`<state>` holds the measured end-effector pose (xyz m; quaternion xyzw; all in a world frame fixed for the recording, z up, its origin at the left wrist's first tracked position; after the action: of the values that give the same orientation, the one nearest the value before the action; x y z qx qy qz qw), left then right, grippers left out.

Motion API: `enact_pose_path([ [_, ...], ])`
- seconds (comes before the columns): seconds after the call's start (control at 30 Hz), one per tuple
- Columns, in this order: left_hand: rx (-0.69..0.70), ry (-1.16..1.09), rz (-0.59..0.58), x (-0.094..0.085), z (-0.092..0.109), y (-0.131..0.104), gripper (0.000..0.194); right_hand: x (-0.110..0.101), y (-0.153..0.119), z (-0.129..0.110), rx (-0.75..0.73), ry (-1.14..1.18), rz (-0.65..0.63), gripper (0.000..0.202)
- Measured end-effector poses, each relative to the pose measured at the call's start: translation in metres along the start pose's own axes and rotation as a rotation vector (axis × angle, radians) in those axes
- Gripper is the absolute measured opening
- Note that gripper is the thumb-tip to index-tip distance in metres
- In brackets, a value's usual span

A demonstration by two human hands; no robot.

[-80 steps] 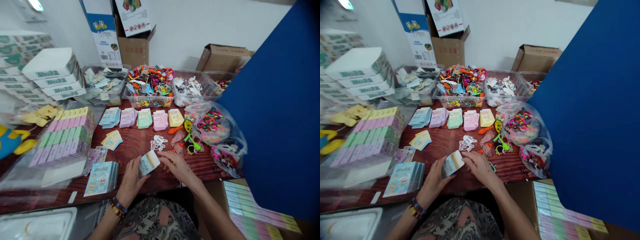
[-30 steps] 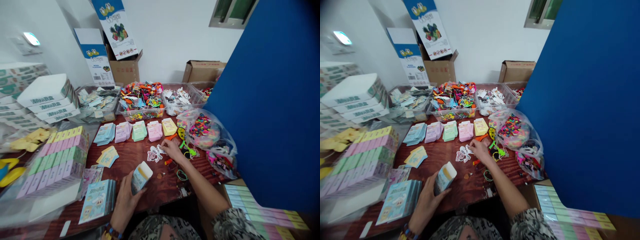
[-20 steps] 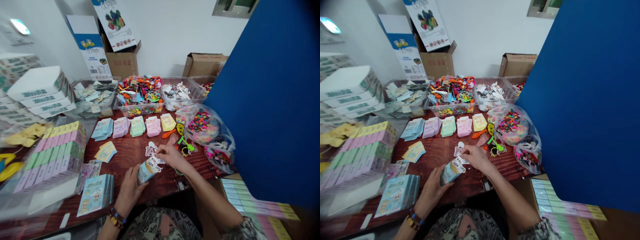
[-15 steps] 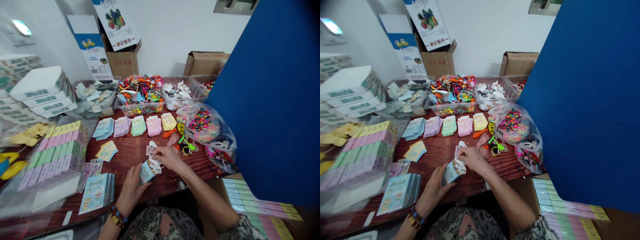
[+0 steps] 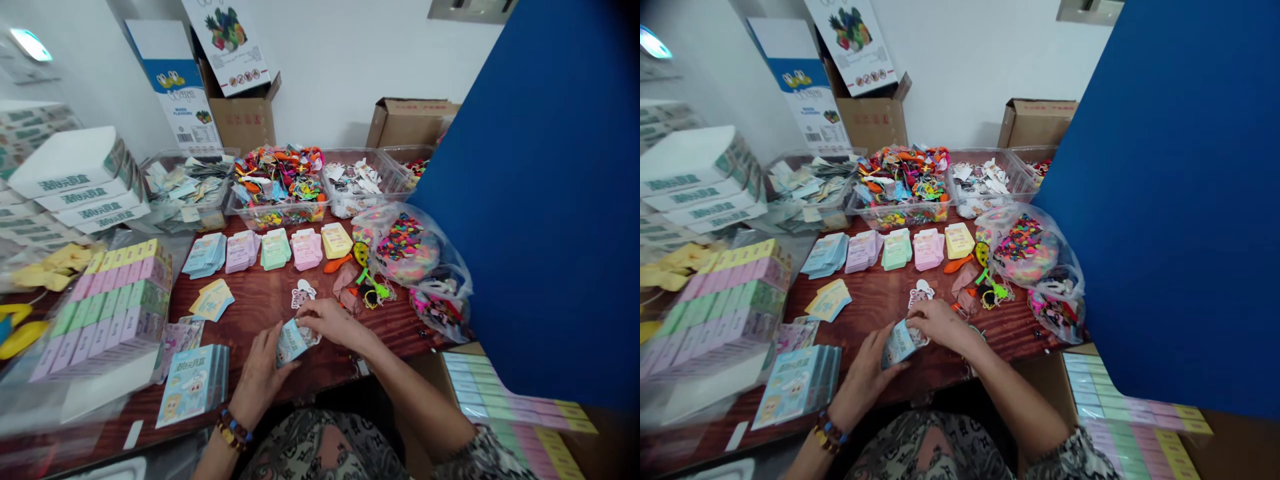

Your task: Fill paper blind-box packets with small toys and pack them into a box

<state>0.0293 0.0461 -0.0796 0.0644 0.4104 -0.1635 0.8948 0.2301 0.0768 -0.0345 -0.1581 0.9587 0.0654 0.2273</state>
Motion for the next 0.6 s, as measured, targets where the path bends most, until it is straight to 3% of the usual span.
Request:
enact_pose_path([
  [0.1, -0.01, 0.006, 0.008, -0.003, -0.001, 0.0, 0.07, -0.002, -0.004, 0.004, 0.023, 0.057, 0.025, 0.01],
  [0.3, 0.001, -0.004, 0.003, 0.001, 0.006, 0.002, 0.07, 0.003, 0.001, -0.008, 0.06, -0.193, -0.025, 0.013],
  [0.4, -0.017, -0.009, 0.012, 0.0, 0.006, 0.002, 0.067, 0.0, 0.001, -0.009, 0.055, -0.126, 0.077, 0.011],
  [0.5, -0.044, -0.022, 0.03, -0.003, 0.003, 0.002, 0.065, -0.011, -0.012, 0.008, 0.077, -0.027, 0.219, 0.011],
  [0.6, -0.073, -0.041, 0.04, -0.004, -0.001, 0.003, 0.061, -0.027, -0.039, 0.035, 0.153, -0.07, 0.26, 0.014],
])
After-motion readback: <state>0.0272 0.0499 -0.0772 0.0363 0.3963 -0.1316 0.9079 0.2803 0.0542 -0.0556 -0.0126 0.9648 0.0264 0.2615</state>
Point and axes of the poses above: each hand's wrist, its own y-axis towards the middle knuckle, its own x-axis out of the palm, z = x × y, the point moved 3 cm from there along y, towards the middle knuckle, and after that the axes turned 9 degrees about -x, right-handed, at the moved point
